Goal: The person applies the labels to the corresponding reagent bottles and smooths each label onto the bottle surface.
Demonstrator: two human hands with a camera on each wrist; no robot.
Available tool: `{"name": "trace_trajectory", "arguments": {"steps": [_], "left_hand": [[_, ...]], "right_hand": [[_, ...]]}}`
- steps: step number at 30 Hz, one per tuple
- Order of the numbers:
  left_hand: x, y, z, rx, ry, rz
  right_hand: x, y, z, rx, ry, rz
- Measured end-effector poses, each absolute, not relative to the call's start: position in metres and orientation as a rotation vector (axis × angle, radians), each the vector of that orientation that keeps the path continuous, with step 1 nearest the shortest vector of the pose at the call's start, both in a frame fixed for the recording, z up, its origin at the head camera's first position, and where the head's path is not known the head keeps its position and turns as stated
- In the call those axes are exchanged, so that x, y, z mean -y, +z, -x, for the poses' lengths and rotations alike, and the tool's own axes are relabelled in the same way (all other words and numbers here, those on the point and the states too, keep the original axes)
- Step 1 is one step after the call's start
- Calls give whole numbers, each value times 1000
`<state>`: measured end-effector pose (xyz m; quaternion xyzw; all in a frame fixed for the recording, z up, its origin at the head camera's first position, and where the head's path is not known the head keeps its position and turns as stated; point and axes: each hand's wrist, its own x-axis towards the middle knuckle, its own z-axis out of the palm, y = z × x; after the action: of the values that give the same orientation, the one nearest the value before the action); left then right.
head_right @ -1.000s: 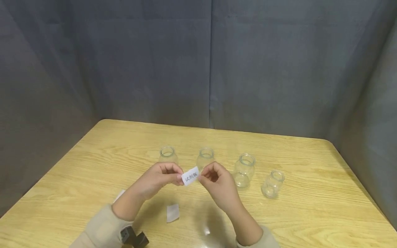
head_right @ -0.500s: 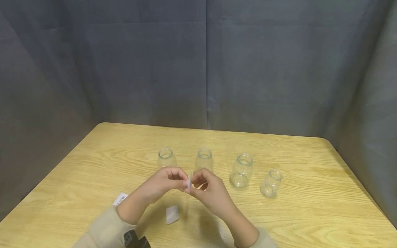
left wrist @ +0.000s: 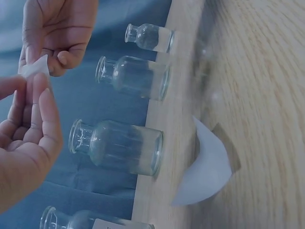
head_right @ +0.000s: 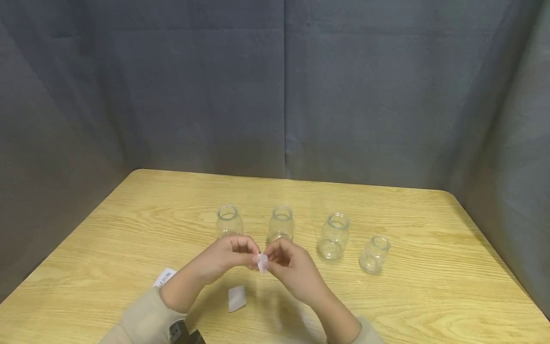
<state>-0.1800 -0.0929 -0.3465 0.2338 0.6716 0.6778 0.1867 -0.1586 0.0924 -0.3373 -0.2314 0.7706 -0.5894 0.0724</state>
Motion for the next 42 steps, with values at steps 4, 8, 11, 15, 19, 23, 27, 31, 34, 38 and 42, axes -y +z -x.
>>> {"name": "trace_trajectory", "arguments": {"steps": [4, 8, 11, 15, 19, 23, 27, 31, 34, 38, 42], "left_hand": [[93, -347, 178, -1884, 1925, -637], [93, -348, 174, -1882, 1927, -587], [92, -348, 171, -1893, 1914, -553], [92, -349, 170, -1903, 1901, -543], [92, -353, 169, -1904, 1885, -519], [92, -356, 168, -1903, 1862, -498], [91, -357, 167, -1902, 1845, -464], [90, -359, 166, -1925, 1826, -432], [88, -361, 166, -1928, 1816, -443], [85, -364, 166, -1910, 1799, -452], [82, -369, 166, -1914, 1733, -456]], "right_hand": [[-97, -338, 158, -2290, -1790, 718], [-101, -340, 157, -2300, -1739, 782], [-105, -340, 155, -2323, -1669, 813], [-112, -339, 154, -2303, -1604, 812], [-119, -340, 153, -2191, -1602, 820], [-125, -341, 154, -2135, -1592, 845], [-128, -343, 157, -2160, -1578, 904], [-133, -343, 159, -2190, -1571, 914], [-140, -342, 159, -2226, -1564, 877], [-147, -340, 159, -2263, -1594, 822], [-150, -341, 161, -2255, -1623, 809]]}}
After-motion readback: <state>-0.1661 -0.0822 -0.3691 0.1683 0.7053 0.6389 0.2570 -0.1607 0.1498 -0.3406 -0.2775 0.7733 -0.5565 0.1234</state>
